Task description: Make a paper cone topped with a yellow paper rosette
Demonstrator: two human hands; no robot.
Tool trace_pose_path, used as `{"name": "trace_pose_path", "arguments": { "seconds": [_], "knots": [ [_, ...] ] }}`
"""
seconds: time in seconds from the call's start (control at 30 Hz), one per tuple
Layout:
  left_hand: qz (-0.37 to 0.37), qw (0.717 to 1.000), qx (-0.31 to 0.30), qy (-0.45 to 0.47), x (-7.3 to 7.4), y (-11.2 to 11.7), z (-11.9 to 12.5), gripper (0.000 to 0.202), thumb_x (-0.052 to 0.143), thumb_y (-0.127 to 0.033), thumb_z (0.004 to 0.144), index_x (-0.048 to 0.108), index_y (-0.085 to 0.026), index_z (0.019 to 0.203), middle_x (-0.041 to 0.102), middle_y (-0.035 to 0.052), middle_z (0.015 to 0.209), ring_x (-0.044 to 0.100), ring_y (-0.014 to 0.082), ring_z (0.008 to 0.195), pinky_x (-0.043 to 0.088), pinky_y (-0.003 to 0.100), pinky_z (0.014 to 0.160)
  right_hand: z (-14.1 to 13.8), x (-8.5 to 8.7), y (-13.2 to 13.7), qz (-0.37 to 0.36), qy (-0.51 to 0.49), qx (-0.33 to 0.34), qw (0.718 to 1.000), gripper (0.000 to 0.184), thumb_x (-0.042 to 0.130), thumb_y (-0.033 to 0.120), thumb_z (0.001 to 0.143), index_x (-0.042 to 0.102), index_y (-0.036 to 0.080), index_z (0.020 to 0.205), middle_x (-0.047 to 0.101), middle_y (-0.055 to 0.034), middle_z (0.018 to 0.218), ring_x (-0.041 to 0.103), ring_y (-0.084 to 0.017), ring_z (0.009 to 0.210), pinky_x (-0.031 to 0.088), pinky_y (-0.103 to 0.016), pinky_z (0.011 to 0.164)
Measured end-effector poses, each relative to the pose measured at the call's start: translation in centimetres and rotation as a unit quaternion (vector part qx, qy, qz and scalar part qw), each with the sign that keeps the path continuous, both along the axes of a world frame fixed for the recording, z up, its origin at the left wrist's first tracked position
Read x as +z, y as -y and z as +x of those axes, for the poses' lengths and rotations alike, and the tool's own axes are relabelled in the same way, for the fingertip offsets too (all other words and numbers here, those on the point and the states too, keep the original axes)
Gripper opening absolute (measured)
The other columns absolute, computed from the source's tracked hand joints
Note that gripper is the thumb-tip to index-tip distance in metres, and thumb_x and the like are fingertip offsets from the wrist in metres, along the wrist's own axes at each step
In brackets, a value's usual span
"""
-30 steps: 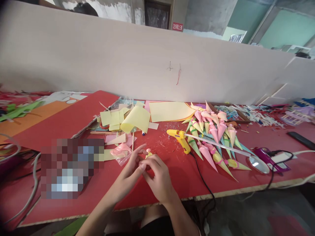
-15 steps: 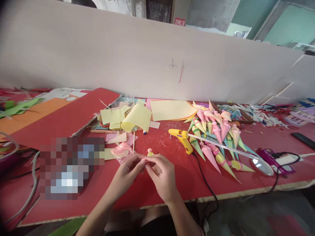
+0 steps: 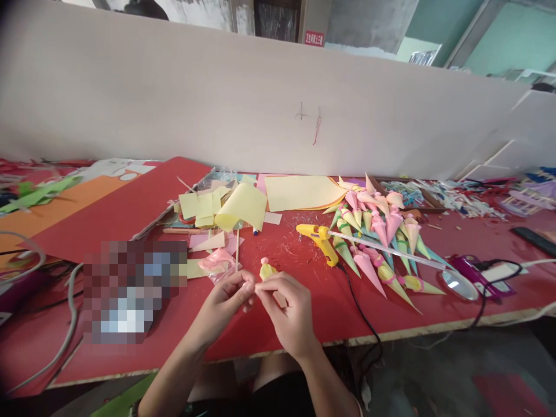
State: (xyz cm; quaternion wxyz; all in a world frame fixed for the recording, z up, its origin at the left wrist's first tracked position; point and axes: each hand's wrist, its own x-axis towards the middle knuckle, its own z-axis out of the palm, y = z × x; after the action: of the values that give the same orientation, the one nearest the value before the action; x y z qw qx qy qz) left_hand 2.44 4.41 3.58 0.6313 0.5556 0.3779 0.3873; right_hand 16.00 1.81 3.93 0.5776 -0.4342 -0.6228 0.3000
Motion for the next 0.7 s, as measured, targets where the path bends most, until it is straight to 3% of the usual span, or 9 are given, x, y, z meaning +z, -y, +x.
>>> {"name": "trace_pose_path", "arguments": {
  "seconds": [0.13, 0.23, 0.3, 0.4, 0.53, 0.7],
  "knots": [
    [0.017, 0.996, 0.065, -0.056, -0.8, 0.3, -0.1, 0.019, 0.040, -0.033, 0.082, 0.048, -0.017, 0.076, 0.044, -0.0049, 0.060, 0.040, 0.0069, 0.052, 0.034, 0.018, 0.051, 1.0, 0.8, 0.2, -0.022, -0.120, -0.063, 0.991, 0.011, 0.052, 0.020, 0.078, 0.060, 0.019, 0.072, 0.058, 0.0007, 0.064, 0.055, -0.010, 0.057, 0.048, -0.024, 0.059],
    [0.051, 0.988, 0.086, -0.119, -1.1, 0.5, -0.2, 0.020, 0.034, -0.026, 0.081, 0.051, -0.017, 0.085, 0.047, -0.0025, 0.067, 0.044, 0.0092, 0.056, 0.036, 0.020, 0.053, 1.6, 0.5, -0.3, -0.035, -0.108, -0.080, 0.990, 0.013, 0.051, 0.024, 0.079, 0.062, 0.019, 0.077, 0.060, -0.0006, 0.068, 0.055, -0.011, 0.059, 0.048, -0.026, 0.061],
    [0.087, 0.974, 0.079, -0.192, -1.1, 0.5, -0.2, 0.022, 0.031, -0.017, 0.076, 0.053, -0.016, 0.077, 0.049, -0.0012, 0.067, 0.046, 0.0107, 0.059, 0.037, 0.022, 0.057, 1.9, -0.3, -0.8, -0.073, -0.087, -0.067, 0.991, 0.015, 0.050, 0.026, 0.079, 0.063, 0.019, 0.080, 0.061, -0.0024, 0.074, 0.057, -0.011, 0.062, 0.049, -0.026, 0.063],
    [0.140, 0.934, 0.069, -0.321, -0.8, 0.6, 0.0, 0.025, 0.029, -0.011, 0.072, 0.051, -0.016, 0.063, 0.052, 0.0004, 0.064, 0.049, 0.0126, 0.062, 0.036, 0.023, 0.061, 1.8, -2.2, -1.4, -0.135, -0.096, -0.070, 0.984, 0.018, 0.051, 0.030, 0.079, 0.062, 0.016, 0.080, 0.061, -0.0050, 0.080, 0.058, -0.013, 0.071, 0.049, -0.027, 0.069],
    [0.173, 0.874, 0.046, -0.452, -0.6, 0.8, 1.2, 0.026, 0.033, -0.024, 0.079, 0.054, -0.016, 0.065, 0.056, 0.0034, 0.068, 0.052, 0.0146, 0.061, 0.035, 0.024, 0.056, 1.1, -4.2, -1.5, -0.178, -0.152, -0.101, 0.967, 0.019, 0.056, 0.033, 0.074, 0.061, 0.015, 0.076, 0.057, -0.0082, 0.098, 0.055, -0.018, 0.094, 0.045, -0.031, 0.084],
    [0.184, 0.817, 0.056, -0.544, -1.0, 0.9, 2.7, 0.032, 0.037, -0.042, 0.081, 0.055, -0.015, 0.081, 0.060, 0.0074, 0.081, 0.058, 0.0202, 0.073, 0.034, 0.025, 0.055, 0.1, -4.3, -1.2, -0.214, -0.281, -0.011, 0.935, 0.020, 0.060, 0.035, 0.070, 0.060, 0.016, 0.077, 0.053, -0.0079, 0.106, 0.058, -0.018, 0.090, 0.046, -0.034, 0.083]
  ]
}}
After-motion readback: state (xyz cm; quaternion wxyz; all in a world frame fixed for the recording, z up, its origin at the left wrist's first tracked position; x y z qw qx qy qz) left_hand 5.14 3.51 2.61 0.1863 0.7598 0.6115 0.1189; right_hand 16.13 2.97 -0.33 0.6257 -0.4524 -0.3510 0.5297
